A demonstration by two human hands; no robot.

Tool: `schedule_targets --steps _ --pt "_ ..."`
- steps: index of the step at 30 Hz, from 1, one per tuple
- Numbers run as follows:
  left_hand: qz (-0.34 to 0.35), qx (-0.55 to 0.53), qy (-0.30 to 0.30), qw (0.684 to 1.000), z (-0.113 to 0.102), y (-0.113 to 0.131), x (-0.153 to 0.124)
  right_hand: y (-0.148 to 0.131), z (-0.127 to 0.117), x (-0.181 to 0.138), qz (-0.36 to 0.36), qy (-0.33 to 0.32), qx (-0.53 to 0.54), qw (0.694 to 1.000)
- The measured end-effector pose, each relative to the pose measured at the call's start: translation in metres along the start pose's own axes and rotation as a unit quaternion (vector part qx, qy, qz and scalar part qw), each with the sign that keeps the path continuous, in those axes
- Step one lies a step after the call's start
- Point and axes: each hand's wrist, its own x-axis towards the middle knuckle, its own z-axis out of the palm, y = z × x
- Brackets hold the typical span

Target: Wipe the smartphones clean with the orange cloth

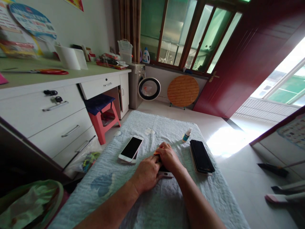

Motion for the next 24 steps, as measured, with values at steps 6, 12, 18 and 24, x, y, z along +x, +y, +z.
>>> schedule_targets --steps 6,12,18,24 --pt "-0.003 0.019 -0.002 1.000 0.001 0.000 -0.001 -0.002 -0.008 -0.003 -0.003 -0.038 0.037 0.999" --pt "-0.010 0.031 -0.006 0.999 0.001 0.003 -0.001 -0.007 -0.016 -0.008 0.008 -0.057 0.082 0.995" --pt "0.001 0.038 -0.008 0.999 -0.001 0.007 -0.001 -0.011 -0.013 -0.020 0.013 -0.018 0.053 0.998" --pt "0.009 0.043 -0.010 0.999 -0.001 0.010 -0.001 -0.006 -0.003 -0.017 0.045 0.040 0.015 0.998"
